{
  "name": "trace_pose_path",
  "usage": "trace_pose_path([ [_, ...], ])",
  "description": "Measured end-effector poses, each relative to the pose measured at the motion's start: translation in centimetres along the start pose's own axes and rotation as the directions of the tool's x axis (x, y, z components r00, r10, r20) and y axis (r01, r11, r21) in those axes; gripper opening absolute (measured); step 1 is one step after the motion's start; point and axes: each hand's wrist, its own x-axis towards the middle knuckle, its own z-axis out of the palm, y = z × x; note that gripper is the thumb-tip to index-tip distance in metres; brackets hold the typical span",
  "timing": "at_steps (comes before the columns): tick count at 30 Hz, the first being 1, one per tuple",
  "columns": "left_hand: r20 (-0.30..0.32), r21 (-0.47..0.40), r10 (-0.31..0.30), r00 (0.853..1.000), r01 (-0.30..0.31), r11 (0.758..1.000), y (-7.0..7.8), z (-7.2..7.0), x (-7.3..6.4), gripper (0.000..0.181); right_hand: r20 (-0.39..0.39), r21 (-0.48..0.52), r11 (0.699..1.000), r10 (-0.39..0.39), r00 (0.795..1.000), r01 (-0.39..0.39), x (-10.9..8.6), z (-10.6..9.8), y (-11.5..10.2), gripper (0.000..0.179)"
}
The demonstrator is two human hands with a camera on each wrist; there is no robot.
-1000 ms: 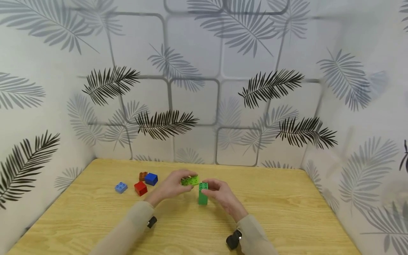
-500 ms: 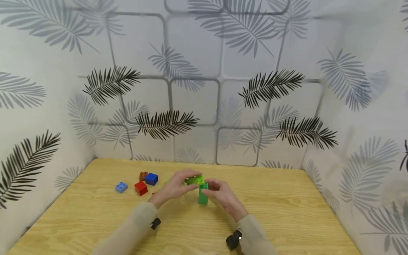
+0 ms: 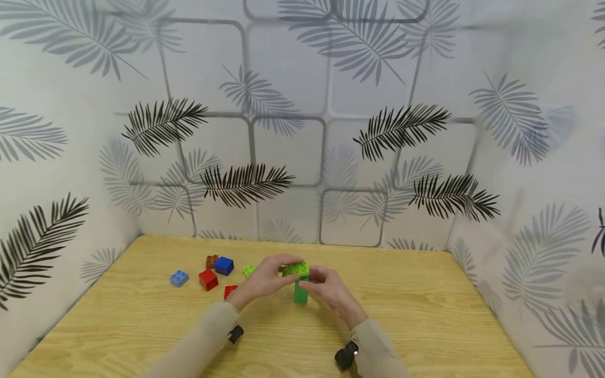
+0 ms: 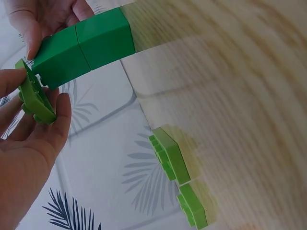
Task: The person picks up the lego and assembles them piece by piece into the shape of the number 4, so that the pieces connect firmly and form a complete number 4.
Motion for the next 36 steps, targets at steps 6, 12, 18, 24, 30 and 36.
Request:
trace_pose_path([
  [6, 0.034, 0.025, 0.011, 0.999, -0.012, 1.000, -0.08, -0.13, 0.13, 0.038, 0.008, -0.006, 1.000, -0.013, 1.000, 0.013, 0.22, -0.14, 0.08, 0.049],
  [12, 0.069, 0.041, -0.027, 0.997, 0.025, 0.999, -0.04, -0.30, 0.02, 0.035, 0.011, -0.017, 1.000, -0.014, 1.000, 0.015, 0.27, -0.09, 0.16, 0.046],
  [18, 0.069, 0.048, -0.027, 0.997, 0.023, 0.999, 0.08, -0.31, -0.18, 0.034, -0.001, -0.011, 1.000, -0.012, 1.000, 0.012, 0.19, 0.03, 0.14, 0.046],
  [24, 0.062, 0.041, -0.035, 0.997, 0.032, 0.999, 0.20, -0.32, -0.33, 0.033, -0.001, -0.014, 1.000, -0.012, 1.000, 0.012, 0.02, 0.10, 0.10, 0.046],
  [30, 0.063, 0.079, -0.033, 0.997, 0.028, 0.996, 0.52, -0.40, -0.11, 0.033, 0.018, 0.006, 1.000, -0.021, 1.000, 0.021, 0.02, -0.07, 0.17, 0.048],
  [36, 0.072, 0.084, -0.057, 0.996, 0.051, 0.995, 0.65, -0.45, -0.10, 0.033, 0.053, 0.054, 0.998, -0.023, 0.998, 0.021, -0.01, -0.32, 0.34, 0.052],
])
